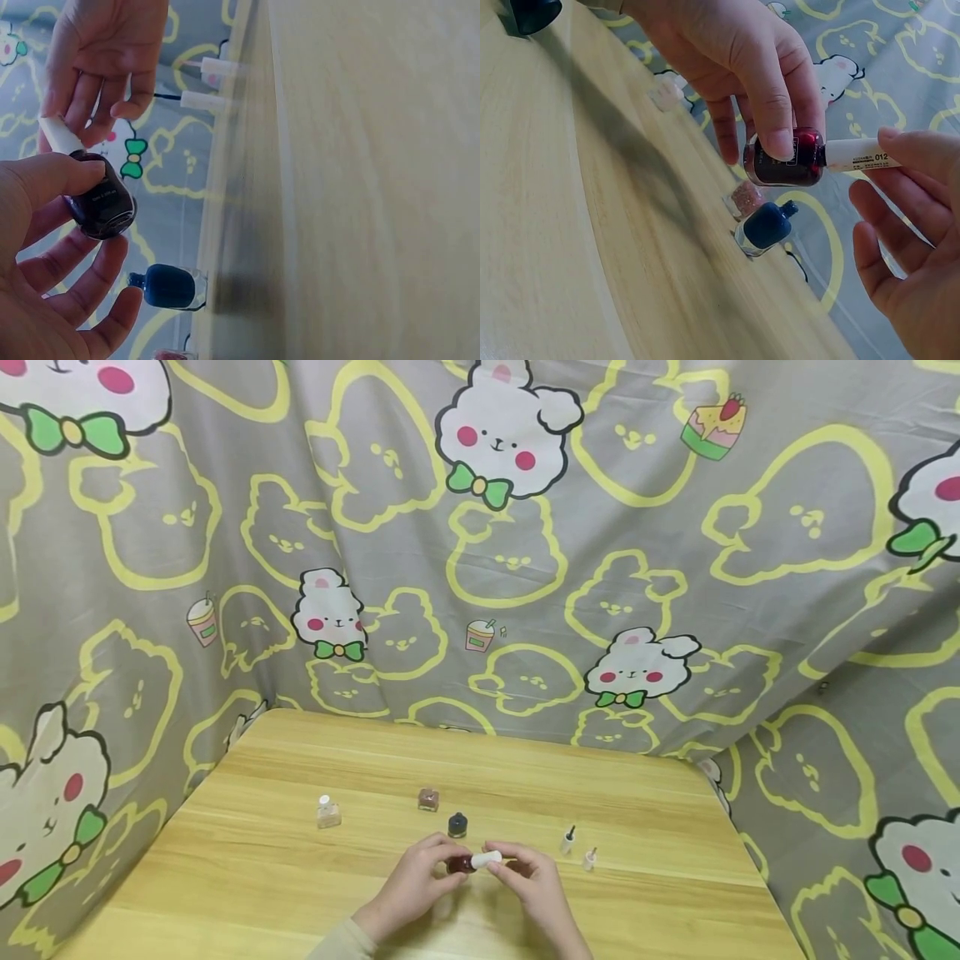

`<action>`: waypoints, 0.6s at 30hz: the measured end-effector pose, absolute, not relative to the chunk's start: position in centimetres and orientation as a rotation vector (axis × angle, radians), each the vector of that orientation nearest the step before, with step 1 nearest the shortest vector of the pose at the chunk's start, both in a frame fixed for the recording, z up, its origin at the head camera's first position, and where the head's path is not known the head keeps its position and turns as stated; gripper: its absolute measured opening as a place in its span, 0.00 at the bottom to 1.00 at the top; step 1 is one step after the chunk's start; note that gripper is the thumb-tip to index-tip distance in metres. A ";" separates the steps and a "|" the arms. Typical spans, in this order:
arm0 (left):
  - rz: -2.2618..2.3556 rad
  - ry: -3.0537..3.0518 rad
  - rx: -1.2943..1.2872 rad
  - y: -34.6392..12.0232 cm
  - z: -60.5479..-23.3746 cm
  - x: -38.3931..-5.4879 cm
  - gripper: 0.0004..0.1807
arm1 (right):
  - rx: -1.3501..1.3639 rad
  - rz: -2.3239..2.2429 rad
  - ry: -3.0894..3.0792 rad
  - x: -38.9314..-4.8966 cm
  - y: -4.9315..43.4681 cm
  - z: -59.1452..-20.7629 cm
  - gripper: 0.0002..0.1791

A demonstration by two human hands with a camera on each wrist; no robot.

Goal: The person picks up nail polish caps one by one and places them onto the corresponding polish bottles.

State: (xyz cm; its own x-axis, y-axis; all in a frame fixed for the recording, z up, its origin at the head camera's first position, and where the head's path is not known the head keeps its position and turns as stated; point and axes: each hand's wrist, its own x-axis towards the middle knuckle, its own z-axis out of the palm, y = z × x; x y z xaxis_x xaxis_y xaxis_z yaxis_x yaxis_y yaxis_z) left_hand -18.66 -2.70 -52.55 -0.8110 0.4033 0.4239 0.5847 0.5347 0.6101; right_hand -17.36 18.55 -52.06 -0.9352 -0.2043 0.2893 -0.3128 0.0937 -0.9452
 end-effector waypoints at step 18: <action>-1.157 -2.535 -0.836 -2.5 -52.5 -18.5 0.13 | 0.113 1.853 -2.227 -17.1 16.7 -51.8 0.06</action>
